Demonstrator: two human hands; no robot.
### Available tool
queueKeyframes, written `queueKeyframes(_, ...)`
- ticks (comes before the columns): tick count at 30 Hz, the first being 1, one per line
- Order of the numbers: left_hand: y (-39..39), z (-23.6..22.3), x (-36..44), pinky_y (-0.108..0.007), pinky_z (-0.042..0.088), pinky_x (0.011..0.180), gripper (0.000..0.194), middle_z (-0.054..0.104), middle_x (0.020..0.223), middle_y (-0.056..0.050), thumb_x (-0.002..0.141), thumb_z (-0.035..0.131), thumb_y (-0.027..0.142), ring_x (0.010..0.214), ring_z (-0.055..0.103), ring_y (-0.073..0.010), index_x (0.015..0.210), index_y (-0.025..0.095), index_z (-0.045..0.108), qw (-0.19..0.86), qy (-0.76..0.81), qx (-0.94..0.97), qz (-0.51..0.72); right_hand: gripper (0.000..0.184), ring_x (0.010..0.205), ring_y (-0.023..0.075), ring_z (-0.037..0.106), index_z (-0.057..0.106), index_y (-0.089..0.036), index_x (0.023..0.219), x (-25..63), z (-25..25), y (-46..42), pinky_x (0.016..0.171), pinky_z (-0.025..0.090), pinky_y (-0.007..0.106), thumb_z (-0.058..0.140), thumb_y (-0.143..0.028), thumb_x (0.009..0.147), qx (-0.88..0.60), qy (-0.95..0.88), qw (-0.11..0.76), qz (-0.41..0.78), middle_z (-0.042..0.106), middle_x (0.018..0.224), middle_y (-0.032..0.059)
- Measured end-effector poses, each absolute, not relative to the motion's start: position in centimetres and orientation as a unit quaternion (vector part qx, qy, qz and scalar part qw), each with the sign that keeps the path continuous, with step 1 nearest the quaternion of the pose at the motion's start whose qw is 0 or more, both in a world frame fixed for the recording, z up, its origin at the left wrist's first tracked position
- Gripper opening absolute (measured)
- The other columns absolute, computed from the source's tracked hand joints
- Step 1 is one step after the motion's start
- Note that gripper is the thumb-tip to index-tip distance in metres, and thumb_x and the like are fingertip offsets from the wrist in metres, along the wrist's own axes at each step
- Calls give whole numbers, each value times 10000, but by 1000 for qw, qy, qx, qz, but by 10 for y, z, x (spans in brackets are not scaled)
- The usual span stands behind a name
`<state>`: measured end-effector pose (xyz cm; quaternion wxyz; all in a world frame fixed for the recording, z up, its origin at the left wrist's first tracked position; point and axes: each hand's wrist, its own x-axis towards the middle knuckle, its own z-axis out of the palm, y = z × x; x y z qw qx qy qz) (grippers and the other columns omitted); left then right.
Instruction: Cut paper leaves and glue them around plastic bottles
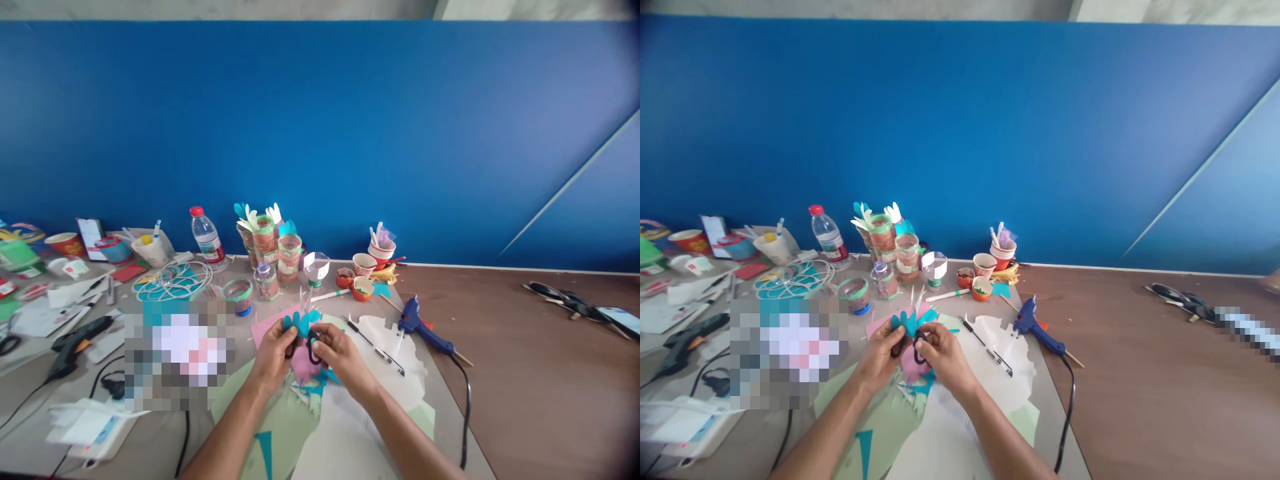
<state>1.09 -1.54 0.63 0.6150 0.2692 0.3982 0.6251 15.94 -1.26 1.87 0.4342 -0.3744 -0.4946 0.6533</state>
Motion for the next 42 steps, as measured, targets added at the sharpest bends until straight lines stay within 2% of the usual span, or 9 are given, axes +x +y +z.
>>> queueKeyframes(3, -15, 6, 9, -229, 436, 647, 186, 621, 627, 29, 642, 776, 270, 577, 535, -83, 713, 164, 640, 630, 388, 255, 622, 310, 455, 79, 365, 634, -138, 944, 161, 13, -5, 449, 284, 217, 616, -370, 739, -441, -503, 426, 609, 459, 528, -58)
queueKeyframes(6, -13, 8, 5, -239, 445, 661, 233, 669, 723, 3, 606, 795, 277, 661, 583, -112, 761, 165, 662, 627, 394, 226, 633, 304, 477, 108, 406, 674, -142, 911, 169, 6, 5, 471, 334, 241, 551, -374, 760, -474, -533, 426, 557, 487, 536, -32)
queueKeyframes(9, -11, 8, 4, -230, 420, 609, 280, 630, 656, 20, 553, 823, 298, 601, 547, -98, 720, 156, 649, 608, 415, 210, 644, 245, 677, 180, 533, 715, -177, 852, 179, 2, 12, 627, 435, 305, 562, -348, 766, -540, -618, 439, 366, 605, 743, 54)
queueKeyframes(12, -12, 7, 5, -221, 383, 570, 284, 557, 571, 37, 554, 817, 328, 543, 487, -81, 649, 149, 617, 598, 430, 242, 632, 265, 868, 238, 552, 719, -187, 943, 183, 5, 11, 766, 439, 357, 568, -335, 784, -561, -656, 455, 217, 601, 945, 109)
queueKeyframes(16, -16, 8, 9, -234, 374, 581, 254, 550, 575, 17, 639, 751, 358, 560, 477, -100, 632, 142, 619, 575, 459, 351, 579, 292, 733, 185, 556, 684, -171, 944, 175, 14, 0, 687, 439, 304, 480, -363, 859, -448, -699, 432, 352, 590, 823, 67)
queueKeyframes(22, -21, 14, 16, -260, 409, 620, 224, 597, 608, 2, 634, 728, 352, 601, 525, -142, 689, 153, 643, 560, 462, 427, 539, 196, 523, 117, 402, 483, -195, 552, 159, 15, -9, 523, 338, 247, 552, -288, 710, -467, -637, 460, 406, 429, 540, -33)
queueKeyframes(28, -16, 11, 8, -252, 426, 614, 195, 601, 631, 3, 651, 704, 324, 602, 538, -139, 758, 168, 656, 456, 522, 402, 599, 245, 502, 111, 355, 460, -204, 582, 168, 11, 0, 491, 311, 243, 540, -376, 737, -499, -577, 501, 409, 387, 518, -47)
queueKeyframes(35, -10, 7, -7, -241, 402, 560, 300, 544, 603, 14, 757, 607, 466, 548, 502, -120, 676, 179, 575, 374, 524, 370, 670, 320, 521, 107, 343, 407, -207, 566, 172, 9, 3, 491, 299, 234, 557, -428, 742, -498, -571, 519, 397, 361, 529, -50)
queueKeyframes(42, -17, 27, -3, -266, 447, 640, 240, 580, 701, 17, 717, 665, 362, 593, 554, -131, 867, 197, 577, 335, 538, 393, 667, 301, 520, 115, 369, 424, -208, 577, 172, 11, 2, 497, 317, 242, 546, -413, 760, -494, -574, 521, 394, 387, 532, -46)
